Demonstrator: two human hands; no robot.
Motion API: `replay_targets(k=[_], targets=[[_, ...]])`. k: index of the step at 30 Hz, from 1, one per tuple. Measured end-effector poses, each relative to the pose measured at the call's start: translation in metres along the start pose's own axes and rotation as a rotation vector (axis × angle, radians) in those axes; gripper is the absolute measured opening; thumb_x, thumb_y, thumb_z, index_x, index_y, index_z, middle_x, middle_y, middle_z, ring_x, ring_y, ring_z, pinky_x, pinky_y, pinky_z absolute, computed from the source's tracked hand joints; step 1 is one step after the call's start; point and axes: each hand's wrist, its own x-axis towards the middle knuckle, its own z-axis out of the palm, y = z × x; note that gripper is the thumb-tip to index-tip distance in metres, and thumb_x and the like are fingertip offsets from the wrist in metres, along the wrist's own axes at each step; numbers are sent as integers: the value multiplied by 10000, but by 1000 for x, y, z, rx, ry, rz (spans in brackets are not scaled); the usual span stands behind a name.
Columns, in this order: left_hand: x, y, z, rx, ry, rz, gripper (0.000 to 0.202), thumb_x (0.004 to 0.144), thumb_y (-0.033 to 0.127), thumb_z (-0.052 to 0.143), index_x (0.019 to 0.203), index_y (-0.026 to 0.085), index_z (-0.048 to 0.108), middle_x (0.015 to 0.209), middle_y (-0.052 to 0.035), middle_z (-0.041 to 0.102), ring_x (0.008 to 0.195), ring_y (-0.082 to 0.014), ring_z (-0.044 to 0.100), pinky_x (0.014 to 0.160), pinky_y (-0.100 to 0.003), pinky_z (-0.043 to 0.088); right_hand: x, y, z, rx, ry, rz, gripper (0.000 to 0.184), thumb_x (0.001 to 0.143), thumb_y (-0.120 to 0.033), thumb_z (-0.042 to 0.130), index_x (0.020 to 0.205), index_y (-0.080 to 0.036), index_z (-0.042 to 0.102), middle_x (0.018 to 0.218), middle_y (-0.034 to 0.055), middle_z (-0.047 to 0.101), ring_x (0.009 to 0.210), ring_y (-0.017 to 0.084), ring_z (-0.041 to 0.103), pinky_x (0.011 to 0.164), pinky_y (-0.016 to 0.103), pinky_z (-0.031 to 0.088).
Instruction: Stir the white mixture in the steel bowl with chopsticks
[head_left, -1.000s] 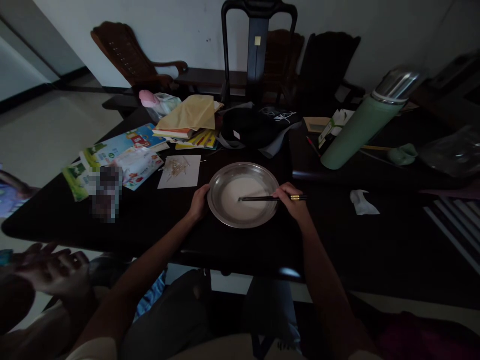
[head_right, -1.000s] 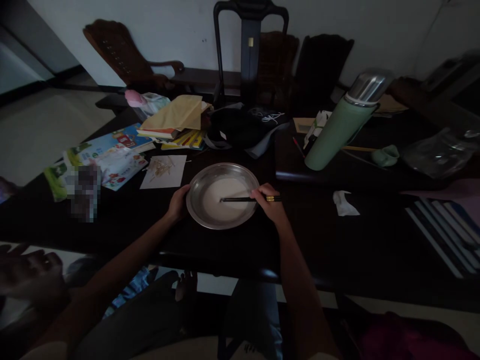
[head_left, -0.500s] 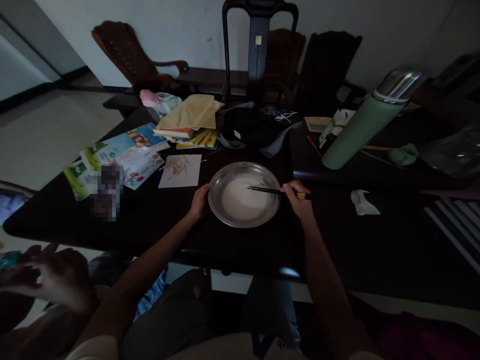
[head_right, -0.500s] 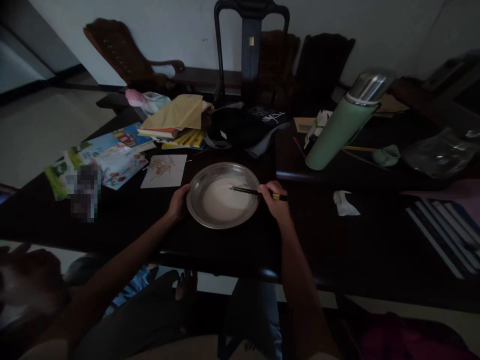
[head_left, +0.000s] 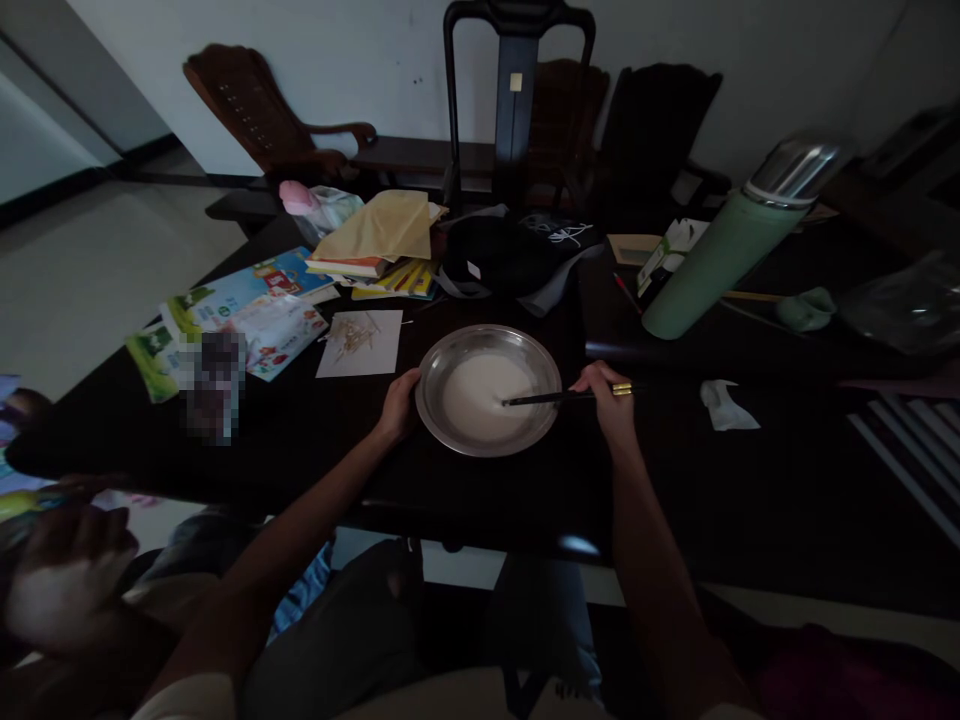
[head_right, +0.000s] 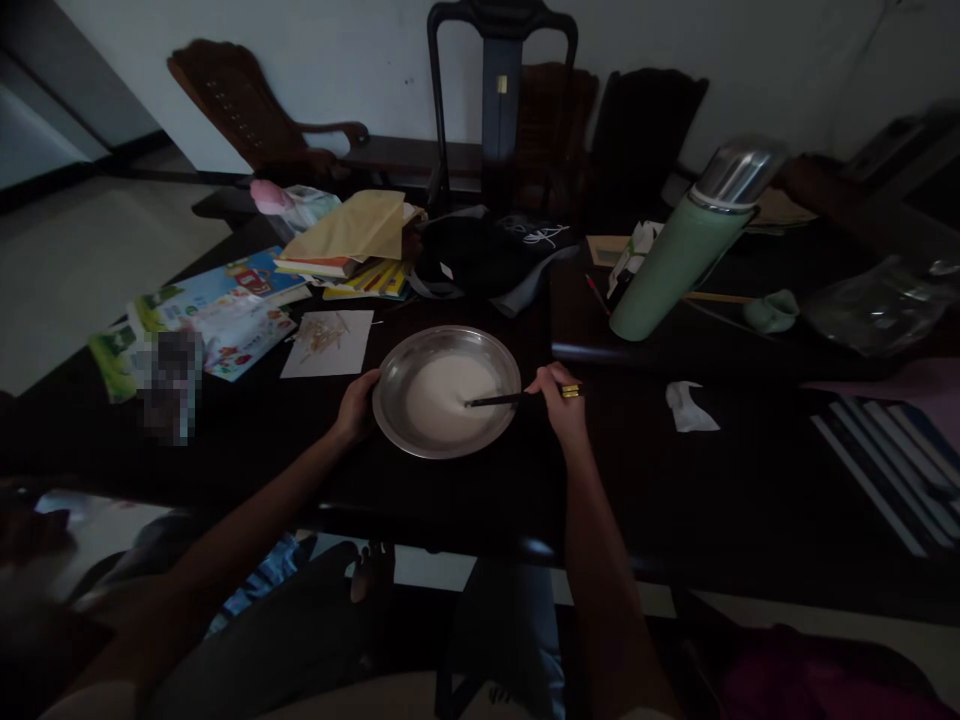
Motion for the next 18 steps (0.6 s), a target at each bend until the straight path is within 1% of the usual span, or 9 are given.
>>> replay_targets(k=[2,4,6,8,9,10,14,16,18], targets=[[1,-1,-1,4,8,-5,200,727,325,688,634,155,641,557,17,574,536,-120,492,543,-242,402,-1,-2,3,-21,-114,-19,400,938,-478,546,622,-248,634,664,9,642,712,191,620,740,364,494],[1,-1,0,9,8,-6,195,735,325,685,651,153,651,572,13,587,548,-127,508,557,-248,412,-1,-4,5,-75,-162,-64,345,922,-475,575,675,-254,671,719,18,679,776,204,636,776,374,495],[0,0,0,10,7,-5,187,738,317,685,652,155,650,578,14,591,556,-130,519,563,-248,417,0,-4,4,-110,-90,-78,349,921,-483,572,671,-255,662,709,17,678,775,207,629,785,381,490],[-1,1,1,4,8,-12,187,731,309,687,631,160,633,560,22,572,541,-124,504,544,-242,405,0,-4,1,-91,14,-45,408,936,-494,537,616,-251,613,653,10,642,713,197,609,761,377,488],[-1,2,1,1,6,-18,194,727,309,688,618,162,623,548,25,561,530,-120,492,532,-239,398,0,-3,0,-65,35,-26,434,944,-496,520,594,-250,591,629,6,622,683,191,599,744,372,488],[-1,2,1,-3,2,-22,201,722,311,690,607,164,615,540,26,553,522,-117,481,523,-236,392,0,-4,-1,-41,26,-15,447,950,-495,510,583,-249,582,614,4,609,663,188,592,731,369,487],[0,0,0,-11,-9,-12,213,718,326,695,607,162,616,540,21,559,526,-117,475,518,-232,389,-1,-6,4,-49,-171,-64,368,927,-479,571,651,-254,664,679,17,661,730,202,630,749,375,493],[0,0,0,-8,-3,-17,212,726,329,693,618,161,621,546,18,565,530,-121,485,522,-235,390,-1,-7,5,-86,-157,-84,334,911,-481,596,682,-256,686,716,24,688,774,212,643,771,384,494],[0,0,0,-6,2,-25,203,731,322,693,628,161,626,553,18,570,540,-126,499,534,-240,400,-1,-5,3,-96,-58,-71,371,922,-490,570,650,-254,660,686,20,677,749,209,632,767,387,491]])
